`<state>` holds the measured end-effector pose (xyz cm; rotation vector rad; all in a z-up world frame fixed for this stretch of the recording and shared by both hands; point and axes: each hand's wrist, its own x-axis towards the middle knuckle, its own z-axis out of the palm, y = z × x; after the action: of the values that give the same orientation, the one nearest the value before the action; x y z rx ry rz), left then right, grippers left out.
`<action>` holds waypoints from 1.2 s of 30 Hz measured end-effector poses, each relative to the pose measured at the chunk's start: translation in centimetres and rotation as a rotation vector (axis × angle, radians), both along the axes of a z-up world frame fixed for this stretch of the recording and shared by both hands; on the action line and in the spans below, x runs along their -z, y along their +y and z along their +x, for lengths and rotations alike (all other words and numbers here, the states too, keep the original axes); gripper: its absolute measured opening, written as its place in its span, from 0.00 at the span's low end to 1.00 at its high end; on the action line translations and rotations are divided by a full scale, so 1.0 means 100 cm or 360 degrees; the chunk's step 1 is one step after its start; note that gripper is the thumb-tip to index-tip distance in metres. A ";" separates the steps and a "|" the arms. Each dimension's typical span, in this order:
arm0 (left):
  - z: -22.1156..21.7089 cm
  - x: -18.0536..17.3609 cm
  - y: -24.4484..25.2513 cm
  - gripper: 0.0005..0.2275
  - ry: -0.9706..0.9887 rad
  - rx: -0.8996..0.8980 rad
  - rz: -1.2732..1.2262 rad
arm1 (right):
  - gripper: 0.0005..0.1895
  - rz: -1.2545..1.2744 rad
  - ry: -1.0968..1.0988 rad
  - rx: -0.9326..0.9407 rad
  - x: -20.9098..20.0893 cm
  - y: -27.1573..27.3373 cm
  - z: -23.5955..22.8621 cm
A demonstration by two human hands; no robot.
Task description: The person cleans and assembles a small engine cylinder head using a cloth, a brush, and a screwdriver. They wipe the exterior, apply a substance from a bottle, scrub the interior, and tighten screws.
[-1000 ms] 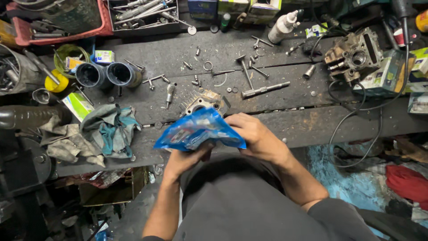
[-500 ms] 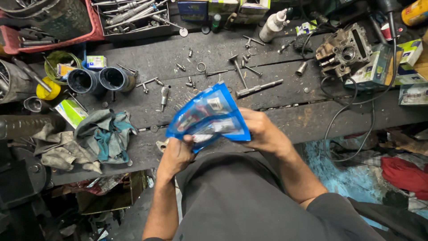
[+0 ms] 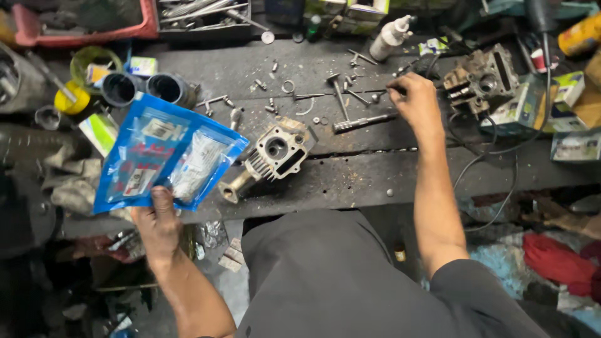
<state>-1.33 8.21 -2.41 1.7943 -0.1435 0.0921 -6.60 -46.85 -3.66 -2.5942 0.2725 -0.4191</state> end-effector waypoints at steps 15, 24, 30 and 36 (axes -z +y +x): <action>-0.160 0.089 0.067 0.25 0.0534 -0.0573 -0.0920 | 0.08 0.0323 -0.0482 -0.0172 0.003 0.053 0.012; -0.180 0.242 0.043 0.16 0.0842 -0.0554 0.0398 | 0.10 0.0541 -0.0571 -0.0524 0.014 0.103 0.012; -0.111 0.255 -0.044 0.21 0.0758 0.0208 0.0495 | 0.09 0.0455 -0.0545 -0.0570 -0.006 0.116 -0.002; -0.049 0.230 -0.076 0.18 0.0497 0.0446 0.0954 | 0.07 0.0235 -0.0518 -0.0532 -0.029 0.080 -0.021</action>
<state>-6.19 0.61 -25.37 2.3352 -0.2112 -0.4761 -8.68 -38.84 -0.75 -2.3216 -0.2307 -0.6583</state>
